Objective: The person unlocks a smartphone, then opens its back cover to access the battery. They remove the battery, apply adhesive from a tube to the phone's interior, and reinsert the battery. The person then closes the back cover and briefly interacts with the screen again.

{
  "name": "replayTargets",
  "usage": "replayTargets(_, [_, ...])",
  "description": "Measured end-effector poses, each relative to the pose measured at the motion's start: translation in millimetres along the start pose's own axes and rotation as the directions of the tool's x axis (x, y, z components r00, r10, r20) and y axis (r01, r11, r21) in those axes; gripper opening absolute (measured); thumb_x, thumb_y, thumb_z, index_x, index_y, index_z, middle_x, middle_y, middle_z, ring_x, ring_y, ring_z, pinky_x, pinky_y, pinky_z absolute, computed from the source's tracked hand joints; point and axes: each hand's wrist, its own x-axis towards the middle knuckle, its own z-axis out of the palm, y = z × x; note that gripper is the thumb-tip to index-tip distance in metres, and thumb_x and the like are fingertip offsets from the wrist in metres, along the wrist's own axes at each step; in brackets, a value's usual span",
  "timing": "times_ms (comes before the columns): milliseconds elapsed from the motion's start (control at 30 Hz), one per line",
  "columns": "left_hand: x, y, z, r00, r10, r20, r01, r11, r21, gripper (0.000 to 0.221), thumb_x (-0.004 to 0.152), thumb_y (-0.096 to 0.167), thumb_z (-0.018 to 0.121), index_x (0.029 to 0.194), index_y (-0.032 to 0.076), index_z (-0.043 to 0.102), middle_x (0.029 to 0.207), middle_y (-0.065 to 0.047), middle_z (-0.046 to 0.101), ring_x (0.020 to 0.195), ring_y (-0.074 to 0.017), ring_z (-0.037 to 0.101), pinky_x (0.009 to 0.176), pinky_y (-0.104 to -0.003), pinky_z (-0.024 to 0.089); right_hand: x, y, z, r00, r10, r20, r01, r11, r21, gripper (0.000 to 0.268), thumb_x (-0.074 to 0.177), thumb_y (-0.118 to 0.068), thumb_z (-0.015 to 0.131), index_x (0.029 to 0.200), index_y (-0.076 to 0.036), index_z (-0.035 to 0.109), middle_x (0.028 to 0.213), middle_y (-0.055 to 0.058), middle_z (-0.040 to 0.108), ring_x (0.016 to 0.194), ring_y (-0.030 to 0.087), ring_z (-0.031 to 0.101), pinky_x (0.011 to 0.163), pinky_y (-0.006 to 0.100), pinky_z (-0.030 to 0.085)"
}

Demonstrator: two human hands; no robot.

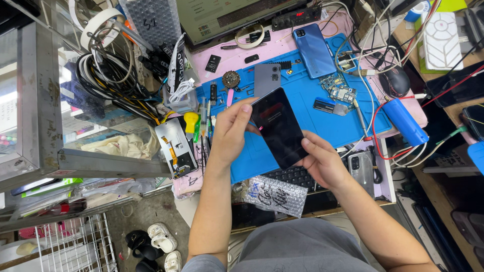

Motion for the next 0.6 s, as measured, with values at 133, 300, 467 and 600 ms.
replayTargets(133, [-11.0, -5.7, 9.1, 0.992, 0.029, -0.126, -0.023, 0.999, 0.043, 0.038, 0.110, 0.022, 0.050, 0.130, -0.004, 0.068, 0.097, -0.008, 0.073, 0.077, -0.0103, 0.068, 0.066, -0.026, 0.061, 1.5, -7.8, 8.1, 0.981, -0.183, -0.060, 0.098, 0.742, -0.663, 0.069, 0.088, -0.021, 0.075, 0.147, 0.004, 0.049, 0.132, 0.016, 0.061, 0.121, 0.023, 0.060, 0.099, 0.036, 0.050])
replayTargets(300, [-29.0, 13.1, 39.0, 0.985, 0.088, -0.149, -0.034, 0.942, 0.333, 0.032, 0.105, 0.021, 0.062, 0.127, -0.001, 0.070, 0.097, -0.010, 0.074, 0.078, -0.0097, 0.069, 0.063, -0.023, 0.055, 15.8, -6.2, 20.3, 0.968, -0.242, 0.068, 0.188, 0.519, -0.834, 0.105, 0.065, -0.019, 0.095, 0.151, 0.004, 0.038, 0.140, 0.015, 0.057, 0.130, 0.024, 0.057, 0.110, 0.040, 0.045])
replayTargets(467, [-25.7, 50.1, 41.4, 0.958, 0.215, 0.188, -0.284, 0.778, 0.560, 0.079, 0.076, 0.028, 0.087, 0.144, 0.005, 0.053, 0.126, -0.015, 0.064, 0.107, -0.0267, 0.067, 0.083, -0.033, 0.059, 18.1, 0.3, 6.0, 0.988, -0.077, 0.132, 0.132, 0.868, -0.479, 0.109, 0.067, -0.014, 0.094, 0.156, 0.003, 0.035, 0.149, 0.017, 0.053, 0.140, 0.025, 0.053, 0.112, 0.042, 0.049])
replayTargets(600, [-12.2, 56.4, 38.2, 0.903, 0.113, 0.414, -0.331, 0.797, 0.505, 0.112, 0.068, 0.029, 0.094, 0.162, 0.014, 0.035, 0.141, -0.015, 0.063, 0.124, -0.0336, 0.064, 0.102, -0.039, 0.054, 19.2, 3.5, -4.5, 0.972, -0.071, 0.225, 0.181, 0.838, -0.514, 0.110, 0.067, -0.009, 0.093, 0.158, 0.003, 0.033, 0.157, 0.017, 0.049, 0.146, 0.024, 0.047, 0.120, 0.039, 0.041])
